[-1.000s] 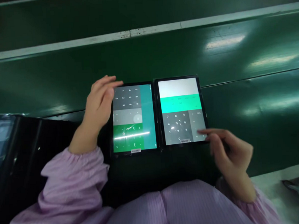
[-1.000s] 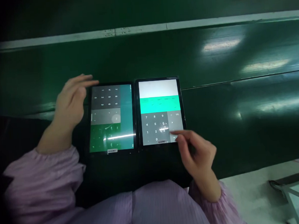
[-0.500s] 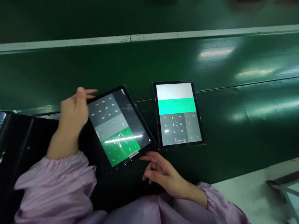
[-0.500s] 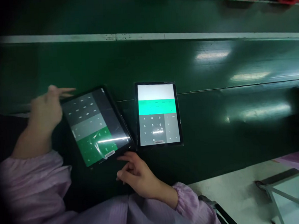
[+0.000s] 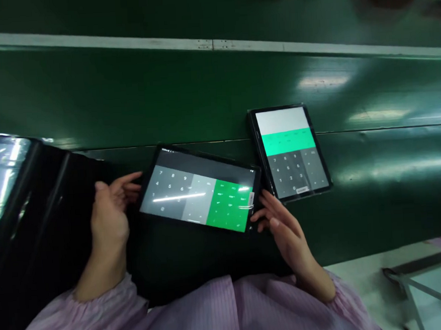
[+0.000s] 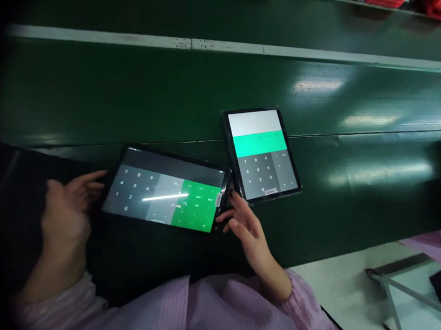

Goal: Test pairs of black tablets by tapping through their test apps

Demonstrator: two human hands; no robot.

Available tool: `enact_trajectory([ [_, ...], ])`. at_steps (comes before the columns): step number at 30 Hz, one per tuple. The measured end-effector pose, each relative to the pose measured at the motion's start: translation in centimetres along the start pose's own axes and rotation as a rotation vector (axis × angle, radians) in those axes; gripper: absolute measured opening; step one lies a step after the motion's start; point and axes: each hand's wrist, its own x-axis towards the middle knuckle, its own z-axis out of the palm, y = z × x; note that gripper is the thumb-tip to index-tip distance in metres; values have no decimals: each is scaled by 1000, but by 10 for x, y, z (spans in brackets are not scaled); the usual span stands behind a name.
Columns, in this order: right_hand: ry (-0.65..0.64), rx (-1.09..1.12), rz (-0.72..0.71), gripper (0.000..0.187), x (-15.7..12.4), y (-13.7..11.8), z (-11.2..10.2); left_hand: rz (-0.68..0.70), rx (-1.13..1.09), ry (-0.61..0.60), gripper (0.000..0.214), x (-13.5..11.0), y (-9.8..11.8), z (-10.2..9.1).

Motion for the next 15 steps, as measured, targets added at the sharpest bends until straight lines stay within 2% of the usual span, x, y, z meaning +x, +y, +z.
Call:
enact_trajectory([
  [3, 114, -470, -189, 43, -3, -14, -2, -15, -99, -20, 66, -2, -8, 2],
  [5, 163, -813, -420, 31, -7, -21, 1, -6, -136, -5, 65, -1, -9, 4],
  [7, 161, -1039, -647, 27, -8, -24, 6, -6, -147, -3, 60, 0, -8, 4],
  [9, 131, -1157, -765, 28, -7, -22, 12, -29, -154, 9, 60, 0, -5, 4],
  [12, 148, -1235, -785, 29, -4, -15, 16, -81, -199, 32, 66, -1, -1, 5],
  [15, 140, -1207, -804, 27, -4, -13, 16, -76, -282, 27, 62, -4, -2, 6],
])
